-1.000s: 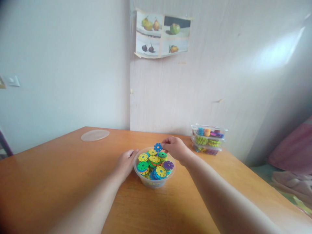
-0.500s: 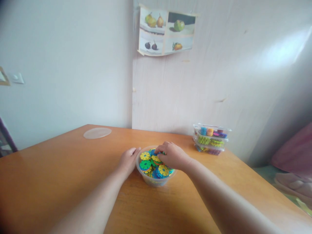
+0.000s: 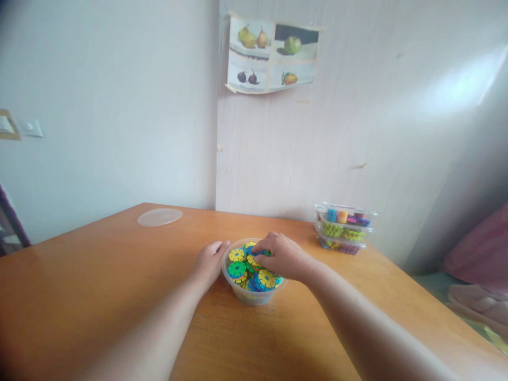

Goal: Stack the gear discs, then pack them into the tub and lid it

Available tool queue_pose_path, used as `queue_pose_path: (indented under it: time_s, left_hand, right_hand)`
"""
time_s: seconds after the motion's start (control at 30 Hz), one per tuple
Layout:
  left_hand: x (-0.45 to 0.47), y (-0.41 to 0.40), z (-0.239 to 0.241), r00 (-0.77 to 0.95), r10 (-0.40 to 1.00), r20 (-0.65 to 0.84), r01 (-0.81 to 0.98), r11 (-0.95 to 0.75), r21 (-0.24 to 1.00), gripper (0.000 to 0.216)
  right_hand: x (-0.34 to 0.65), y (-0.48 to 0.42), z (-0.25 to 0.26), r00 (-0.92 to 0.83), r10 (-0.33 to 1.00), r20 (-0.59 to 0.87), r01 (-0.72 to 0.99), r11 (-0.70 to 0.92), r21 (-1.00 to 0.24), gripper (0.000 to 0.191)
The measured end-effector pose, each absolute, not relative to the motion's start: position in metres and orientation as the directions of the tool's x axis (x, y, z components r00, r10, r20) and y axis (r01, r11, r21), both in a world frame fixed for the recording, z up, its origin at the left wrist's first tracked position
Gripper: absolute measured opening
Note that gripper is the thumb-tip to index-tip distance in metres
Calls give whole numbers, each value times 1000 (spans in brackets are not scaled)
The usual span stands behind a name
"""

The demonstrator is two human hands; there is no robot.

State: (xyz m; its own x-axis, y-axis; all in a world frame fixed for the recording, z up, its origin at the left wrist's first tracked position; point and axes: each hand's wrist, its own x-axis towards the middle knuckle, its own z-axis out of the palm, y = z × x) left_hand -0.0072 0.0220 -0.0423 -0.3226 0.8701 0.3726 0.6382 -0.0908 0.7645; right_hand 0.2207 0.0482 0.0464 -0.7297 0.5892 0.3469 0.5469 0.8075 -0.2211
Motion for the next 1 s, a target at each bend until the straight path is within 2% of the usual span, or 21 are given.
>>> queue_pose_path:
  time_s: [0.23, 0.5, 0.63, 0.7, 0.77, 0.9, 1.0]
  left_hand:
    - [-8, 24, -44, -324, 868, 378, 638, -95, 764, 50]
    - [-8, 26, -44, -332, 860, 387, 631, -103, 769, 49]
    - [-9, 25, -43, -336, 853, 399, 627, -113, 770, 48]
    - [-9, 24, -42, -344, 847, 406, 630, -112, 769, 48]
    - [-9, 24, -40, -350, 842, 411, 633, -111, 766, 48]
    - [-10, 22, -37, -349, 840, 416, 641, -110, 760, 48]
    - [-12, 20, -35, -349, 840, 416, 645, -106, 756, 47]
  right_hand:
    - [218, 44, 48, -725, 608, 323, 571, 793, -210, 33]
    - [218, 44, 52, -698, 617, 363, 548, 787, -284, 23]
    - [228, 41, 54, -483, 730, 483, 610, 676, -413, 23]
    - [236, 38, 50, -390, 761, 518, 644, 628, -438, 22]
    - [244, 35, 42, -337, 776, 533, 682, 591, -430, 22]
    - [255, 29, 24, -385, 787, 482, 712, 585, -387, 20]
    - [259, 26, 21, -363, 769, 527, 731, 585, -350, 24]
